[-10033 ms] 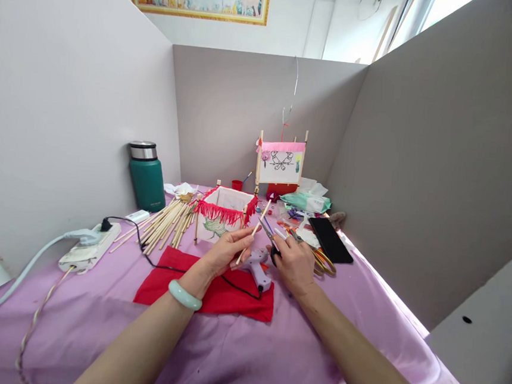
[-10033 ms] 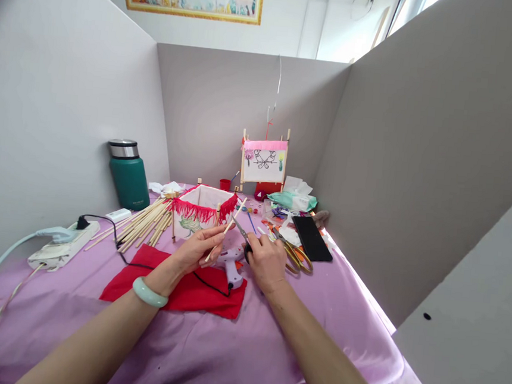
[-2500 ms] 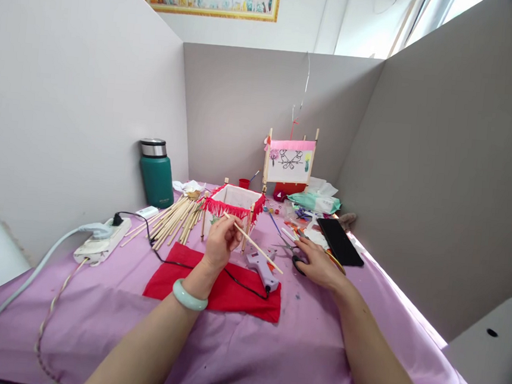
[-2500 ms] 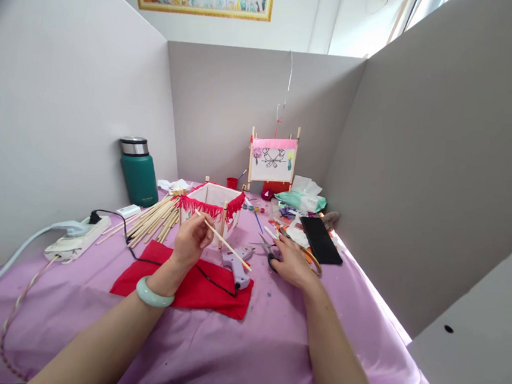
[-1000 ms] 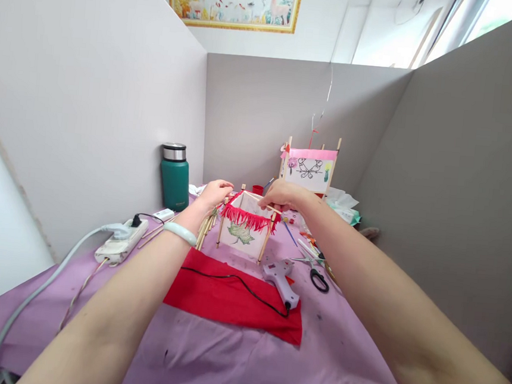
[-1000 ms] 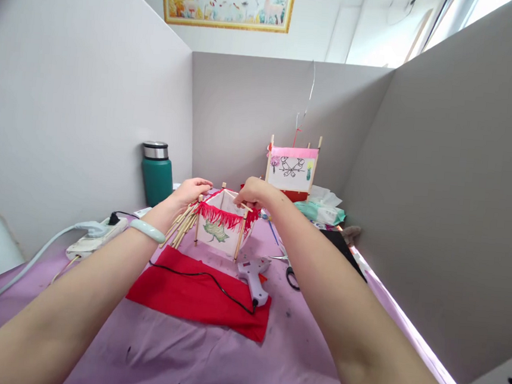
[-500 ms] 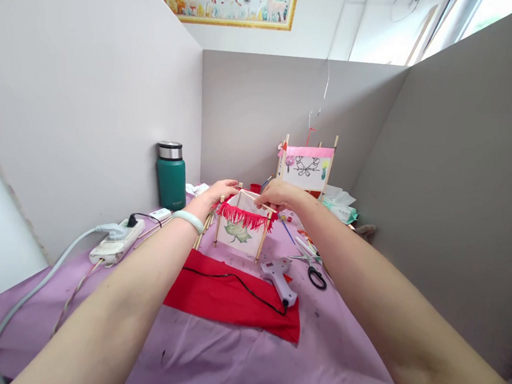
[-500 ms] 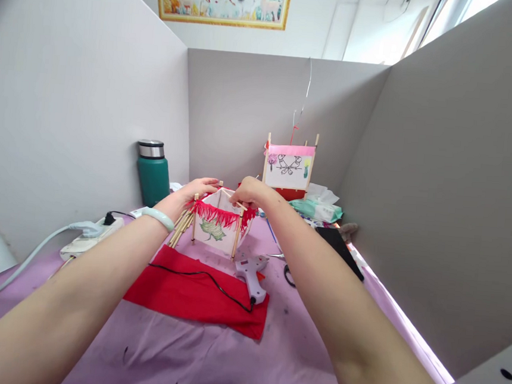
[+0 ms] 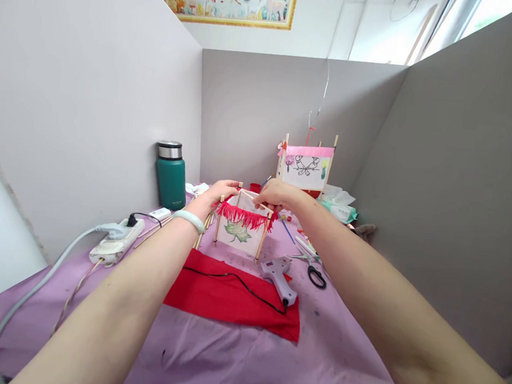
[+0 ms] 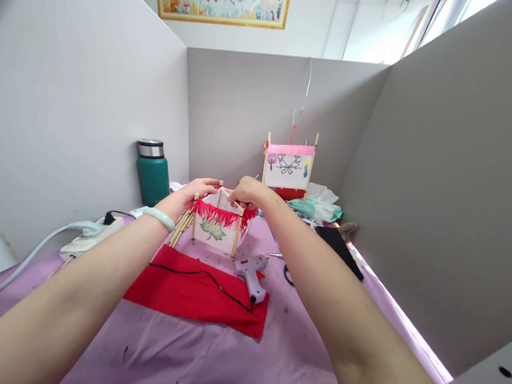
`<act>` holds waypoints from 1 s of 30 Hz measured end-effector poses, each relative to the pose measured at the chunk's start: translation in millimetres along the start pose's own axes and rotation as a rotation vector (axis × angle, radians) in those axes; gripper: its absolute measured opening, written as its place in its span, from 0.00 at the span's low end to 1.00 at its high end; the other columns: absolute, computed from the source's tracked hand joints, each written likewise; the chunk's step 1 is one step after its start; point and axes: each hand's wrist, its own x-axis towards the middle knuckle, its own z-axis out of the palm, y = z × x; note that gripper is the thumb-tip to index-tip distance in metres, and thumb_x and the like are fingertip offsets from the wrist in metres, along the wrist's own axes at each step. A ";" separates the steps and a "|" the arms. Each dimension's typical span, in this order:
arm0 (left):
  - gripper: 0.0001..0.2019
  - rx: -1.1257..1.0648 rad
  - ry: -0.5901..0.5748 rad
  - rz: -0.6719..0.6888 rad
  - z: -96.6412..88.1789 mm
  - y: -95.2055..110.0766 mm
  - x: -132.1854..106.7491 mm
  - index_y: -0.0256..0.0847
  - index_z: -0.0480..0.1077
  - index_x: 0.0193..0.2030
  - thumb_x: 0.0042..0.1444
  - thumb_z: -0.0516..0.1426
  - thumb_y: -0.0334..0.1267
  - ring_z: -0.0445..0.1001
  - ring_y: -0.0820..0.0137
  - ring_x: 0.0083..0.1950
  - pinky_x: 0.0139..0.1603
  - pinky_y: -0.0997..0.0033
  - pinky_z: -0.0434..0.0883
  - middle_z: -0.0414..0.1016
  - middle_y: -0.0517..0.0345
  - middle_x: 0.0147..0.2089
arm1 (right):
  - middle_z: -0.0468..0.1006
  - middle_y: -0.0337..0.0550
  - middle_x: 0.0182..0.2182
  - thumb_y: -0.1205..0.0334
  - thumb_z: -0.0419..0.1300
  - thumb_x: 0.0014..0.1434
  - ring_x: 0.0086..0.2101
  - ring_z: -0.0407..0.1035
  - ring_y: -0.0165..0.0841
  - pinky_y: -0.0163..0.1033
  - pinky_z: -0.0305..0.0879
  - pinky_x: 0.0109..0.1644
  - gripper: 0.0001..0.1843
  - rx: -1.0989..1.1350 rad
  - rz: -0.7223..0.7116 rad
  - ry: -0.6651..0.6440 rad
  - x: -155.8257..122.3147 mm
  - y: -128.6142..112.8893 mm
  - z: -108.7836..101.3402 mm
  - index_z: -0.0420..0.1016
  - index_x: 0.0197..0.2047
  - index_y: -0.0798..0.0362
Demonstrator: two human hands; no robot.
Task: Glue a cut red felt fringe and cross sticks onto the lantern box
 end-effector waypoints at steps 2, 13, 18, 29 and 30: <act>0.20 -0.001 0.003 -0.009 1.2 3.7 -1.3 0.36 0.75 0.40 0.35 0.62 0.28 0.76 0.65 0.35 0.33 0.70 0.72 0.78 0.48 0.44 | 0.62 0.35 0.10 0.59 0.68 0.46 0.15 0.56 0.23 0.31 0.53 0.19 0.12 0.010 0.002 -0.011 1.7 1.1 0.4 0.76 0.28 0.60; 0.20 0.018 0.031 -0.016 4.1 11.9 -8.0 0.36 0.75 0.39 0.34 0.61 0.29 0.76 0.61 0.40 0.37 0.68 0.72 0.78 0.48 0.45 | 0.61 0.34 0.10 0.59 0.66 0.48 0.14 0.55 0.22 0.30 0.51 0.19 0.11 0.009 -0.002 -0.040 10.0 2.4 5.7 0.77 0.29 0.60; 0.19 0.047 0.012 -0.001 3.5 12.9 -9.3 0.37 0.75 0.38 0.33 0.61 0.29 0.76 0.61 0.42 0.38 0.69 0.71 0.77 0.47 0.47 | 0.61 0.33 0.10 0.63 0.65 0.47 0.14 0.55 0.22 0.30 0.51 0.19 0.07 -0.011 -0.003 -0.041 12.1 2.3 8.2 0.78 0.28 0.60; 0.10 0.654 0.203 0.401 9.7 56.7 -33.1 0.36 0.76 0.35 0.48 0.58 0.38 0.74 0.65 0.40 0.42 0.68 0.69 0.78 0.51 0.38 | 0.66 0.35 0.15 0.64 0.62 0.48 0.16 0.58 0.23 0.31 0.53 0.21 0.06 -0.014 -0.032 -0.053 13.3 8.9 10.7 0.76 0.26 0.59; 0.10 0.675 0.129 0.449 15.4 62.2 -44.0 0.37 0.76 0.34 0.49 0.57 0.38 0.74 0.67 0.38 0.40 0.70 0.69 0.78 0.53 0.35 | 0.66 0.35 0.15 0.63 0.62 0.49 0.16 0.58 0.23 0.31 0.53 0.21 0.06 -0.016 -0.037 -0.058 14.7 9.5 10.7 0.76 0.26 0.58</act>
